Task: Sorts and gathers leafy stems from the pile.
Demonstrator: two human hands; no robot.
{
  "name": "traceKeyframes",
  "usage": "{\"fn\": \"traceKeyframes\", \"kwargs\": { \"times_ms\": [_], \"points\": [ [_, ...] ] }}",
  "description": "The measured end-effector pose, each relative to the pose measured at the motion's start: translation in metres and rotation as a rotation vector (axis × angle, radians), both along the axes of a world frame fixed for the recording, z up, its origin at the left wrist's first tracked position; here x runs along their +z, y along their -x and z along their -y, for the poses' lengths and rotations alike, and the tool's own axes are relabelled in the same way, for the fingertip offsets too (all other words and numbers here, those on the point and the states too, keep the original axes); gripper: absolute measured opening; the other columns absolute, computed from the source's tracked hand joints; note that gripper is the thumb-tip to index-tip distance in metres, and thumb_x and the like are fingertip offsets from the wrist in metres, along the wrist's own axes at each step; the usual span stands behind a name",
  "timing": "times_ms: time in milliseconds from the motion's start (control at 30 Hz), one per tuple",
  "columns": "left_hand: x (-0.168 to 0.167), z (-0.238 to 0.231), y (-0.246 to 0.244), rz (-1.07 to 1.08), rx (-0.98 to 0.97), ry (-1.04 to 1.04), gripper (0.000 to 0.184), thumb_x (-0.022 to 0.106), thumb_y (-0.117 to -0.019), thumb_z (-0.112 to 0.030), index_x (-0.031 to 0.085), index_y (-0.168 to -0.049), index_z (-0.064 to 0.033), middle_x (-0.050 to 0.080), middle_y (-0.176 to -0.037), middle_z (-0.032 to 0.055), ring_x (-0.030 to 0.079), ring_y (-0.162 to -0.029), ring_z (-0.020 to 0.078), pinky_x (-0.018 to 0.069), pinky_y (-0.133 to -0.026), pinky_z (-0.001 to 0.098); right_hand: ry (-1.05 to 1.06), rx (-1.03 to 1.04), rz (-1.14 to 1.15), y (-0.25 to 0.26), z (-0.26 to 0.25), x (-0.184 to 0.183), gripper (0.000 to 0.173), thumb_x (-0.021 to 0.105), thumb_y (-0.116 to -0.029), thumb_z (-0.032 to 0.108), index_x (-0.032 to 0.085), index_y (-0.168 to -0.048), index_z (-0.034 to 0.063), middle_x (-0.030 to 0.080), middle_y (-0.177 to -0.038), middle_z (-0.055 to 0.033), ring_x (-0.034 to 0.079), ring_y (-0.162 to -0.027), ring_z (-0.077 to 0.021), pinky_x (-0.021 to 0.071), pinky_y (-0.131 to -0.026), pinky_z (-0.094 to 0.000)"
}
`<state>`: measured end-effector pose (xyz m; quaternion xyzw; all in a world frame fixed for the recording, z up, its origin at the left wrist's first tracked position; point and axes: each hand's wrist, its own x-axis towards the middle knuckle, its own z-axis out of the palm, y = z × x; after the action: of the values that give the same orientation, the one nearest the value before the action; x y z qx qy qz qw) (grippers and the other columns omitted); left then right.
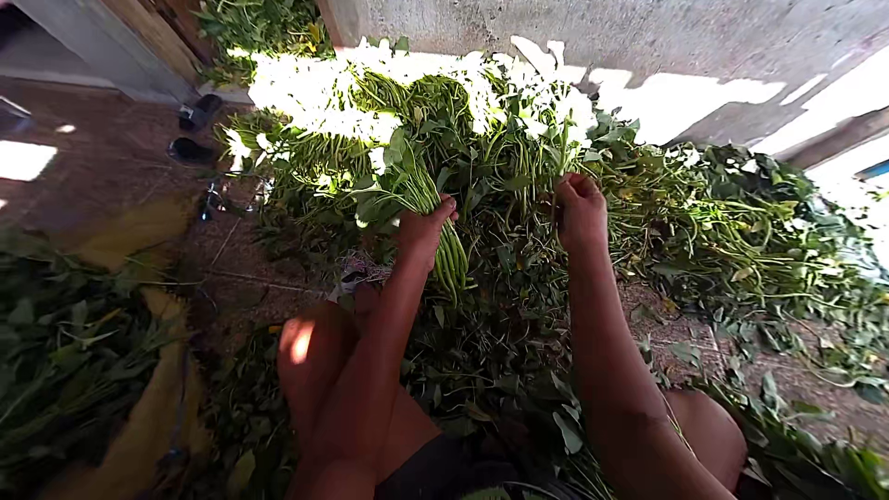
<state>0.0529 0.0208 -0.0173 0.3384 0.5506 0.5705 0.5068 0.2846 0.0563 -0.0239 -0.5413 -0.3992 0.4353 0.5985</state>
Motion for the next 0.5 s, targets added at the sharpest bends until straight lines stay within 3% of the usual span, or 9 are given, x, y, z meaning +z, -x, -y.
{"fn": "traceKeyframes", "kwargs": {
  "times_ms": [167,267,333,400,500],
  "points": [
    [0.000,0.008,0.000,0.052,-0.127,0.063,0.021,0.067,-0.0985,-0.009,0.066,-0.118,-0.0014,0.072,-0.092,0.0061,0.069,-0.081,0.0137,0.0594,-0.078,0.0293,0.108,0.292,0.159,0.081,0.094,-0.009,0.021,0.058,-0.1052,0.015,0.056,-0.122,0.0024,0.064,-0.104,-0.0092,0.067,-0.072,-0.0148,0.0608,-0.065,-0.0337],
    [-0.003,0.012,0.008,0.063,-0.172,0.116,0.027,0.067,-0.1001,-0.016,0.062,-0.124,-0.0040,0.071,-0.100,0.0048,0.068,-0.092,0.0120,0.0572,-0.087,0.0301,0.064,0.386,0.253,0.094,0.108,-0.019,0.021,0.061,-0.1019,0.010,0.059,-0.120,0.0004,0.063,-0.096,-0.0096,0.059,-0.068,-0.0136,0.0536,-0.063,-0.0323],
    [-0.007,0.016,0.012,0.107,-0.192,0.086,0.026,0.065,-0.1006,-0.014,0.063,-0.124,-0.0038,0.071,-0.102,0.0050,0.068,-0.096,0.0130,0.0566,-0.090,0.0310,0.084,0.408,0.283,0.093,0.109,-0.017,0.020,0.062,-0.1018,0.012,0.060,-0.120,0.0028,0.062,-0.103,-0.0103,0.059,-0.070,-0.0144,0.0533,-0.064,-0.0334],
    [-0.005,0.019,0.014,0.136,-0.178,0.049,0.022,0.064,-0.1009,-0.013,0.065,-0.121,-0.0042,0.071,-0.097,0.0045,0.068,-0.091,0.0135,0.0574,-0.086,0.0308,0.127,0.410,0.272,0.090,0.108,-0.015,0.021,0.062,-0.1021,0.014,0.061,-0.121,0.0045,0.063,-0.109,-0.0114,0.059,-0.071,-0.0160,0.0524,-0.064,-0.0349],
    [0.000,0.025,0.017,0.177,-0.188,0.032,0.019,0.061,-0.1031,-0.012,0.063,-0.121,-0.0057,0.070,-0.099,0.0036,0.068,-0.091,0.0121,0.0580,-0.085,0.0291,0.138,0.444,0.271,0.088,0.111,-0.014,0.019,0.061,-0.1029,0.014,0.061,-0.120,0.0050,0.065,-0.103,-0.0092,0.059,-0.069,-0.0130,0.0514,-0.062,-0.0315]
  ]
}}
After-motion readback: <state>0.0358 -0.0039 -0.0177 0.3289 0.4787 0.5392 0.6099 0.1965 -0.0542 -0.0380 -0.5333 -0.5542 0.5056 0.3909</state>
